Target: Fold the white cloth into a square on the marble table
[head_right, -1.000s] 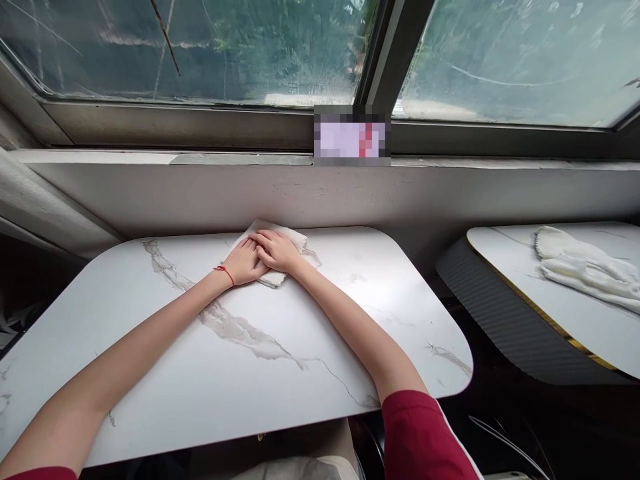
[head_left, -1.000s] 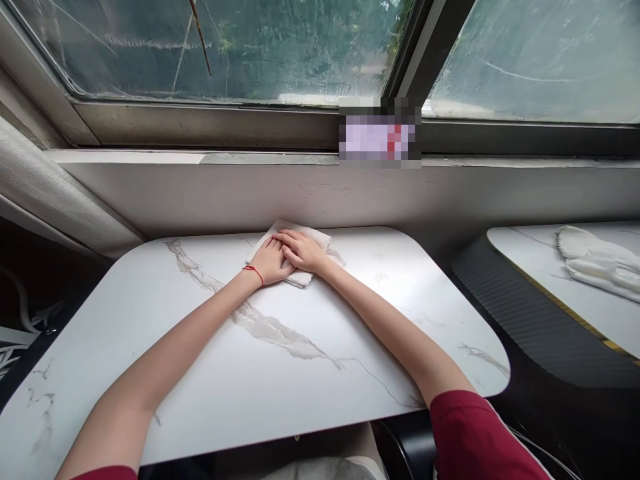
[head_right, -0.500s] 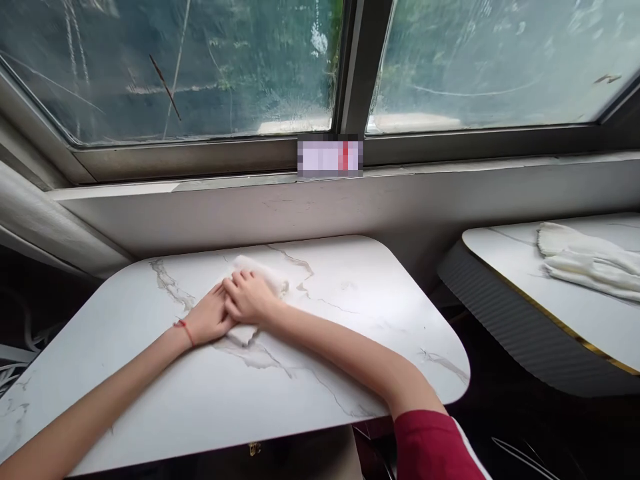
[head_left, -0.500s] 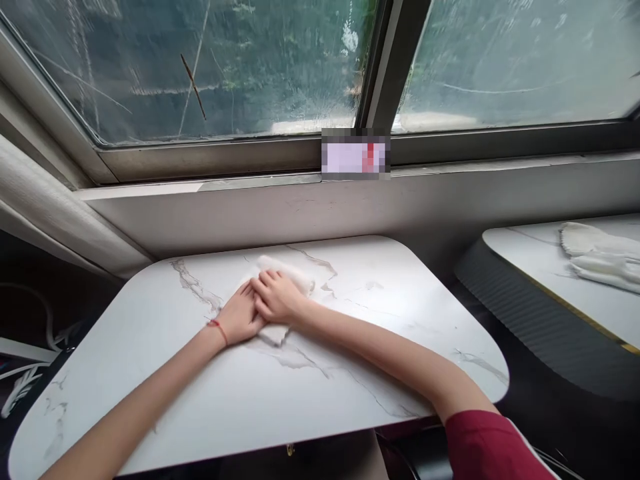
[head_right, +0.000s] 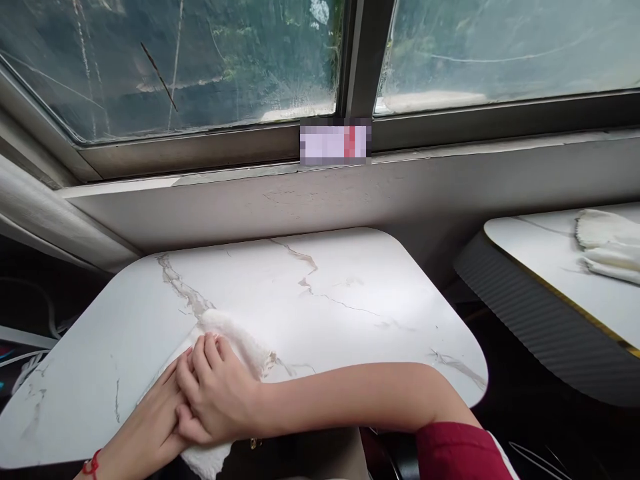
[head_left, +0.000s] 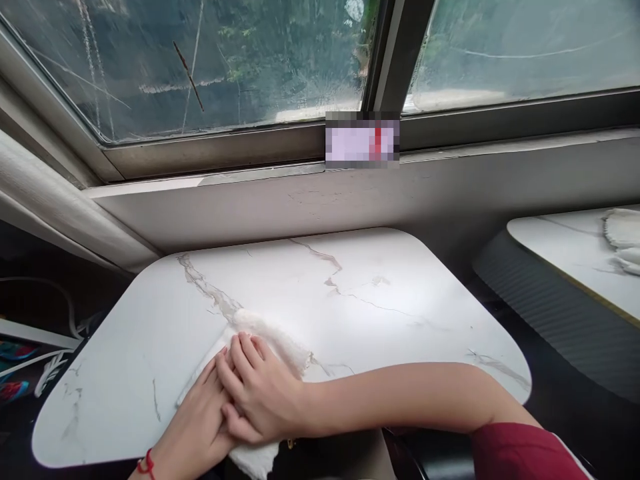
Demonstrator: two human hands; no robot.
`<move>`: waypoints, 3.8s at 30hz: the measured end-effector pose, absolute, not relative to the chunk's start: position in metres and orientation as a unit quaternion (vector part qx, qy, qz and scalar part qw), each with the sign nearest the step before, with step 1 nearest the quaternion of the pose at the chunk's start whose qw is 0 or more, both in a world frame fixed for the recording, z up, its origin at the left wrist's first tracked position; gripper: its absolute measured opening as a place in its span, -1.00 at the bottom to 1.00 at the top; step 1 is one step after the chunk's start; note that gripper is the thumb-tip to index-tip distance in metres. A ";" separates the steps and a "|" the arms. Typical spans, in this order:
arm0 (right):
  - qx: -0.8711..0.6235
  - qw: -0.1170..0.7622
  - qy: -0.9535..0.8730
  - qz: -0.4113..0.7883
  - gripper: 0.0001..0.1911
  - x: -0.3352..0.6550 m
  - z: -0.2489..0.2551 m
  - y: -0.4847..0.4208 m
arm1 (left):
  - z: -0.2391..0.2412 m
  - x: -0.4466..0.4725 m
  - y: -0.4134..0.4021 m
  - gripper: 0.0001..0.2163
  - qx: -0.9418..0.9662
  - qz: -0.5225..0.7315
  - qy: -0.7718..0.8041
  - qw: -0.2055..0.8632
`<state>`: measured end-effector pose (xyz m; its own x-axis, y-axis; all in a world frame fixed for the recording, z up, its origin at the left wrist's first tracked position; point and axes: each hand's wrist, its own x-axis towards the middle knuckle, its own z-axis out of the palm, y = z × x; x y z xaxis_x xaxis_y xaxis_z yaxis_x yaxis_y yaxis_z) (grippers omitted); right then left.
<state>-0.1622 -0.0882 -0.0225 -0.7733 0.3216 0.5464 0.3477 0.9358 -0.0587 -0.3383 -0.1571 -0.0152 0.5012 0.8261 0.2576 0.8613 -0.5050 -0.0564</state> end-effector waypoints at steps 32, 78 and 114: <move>-0.161 0.261 -0.945 0.110 -0.54 -0.233 -0.020 0.134 | -0.020 -0.381 0.042 -0.49 -0.801 -0.128 -0.585 0.031; 0.136 0.275 -0.952 0.016 -0.59 -0.353 -0.023 -0.087 | -0.078 -0.474 -0.277 -0.70 -0.699 -0.097 -0.648 0.285; -0.222 0.245 -0.944 0.025 -0.52 -0.301 -0.030 0.098 | -0.012 -0.459 0.041 -0.48 -0.662 -0.072 -0.745 0.049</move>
<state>-0.3011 0.0979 -0.0301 -0.7816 0.4309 0.4510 0.4068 0.9003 -0.1552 -0.4594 0.0407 -0.0125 -0.1190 0.9785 0.1684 0.9927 0.1136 0.0414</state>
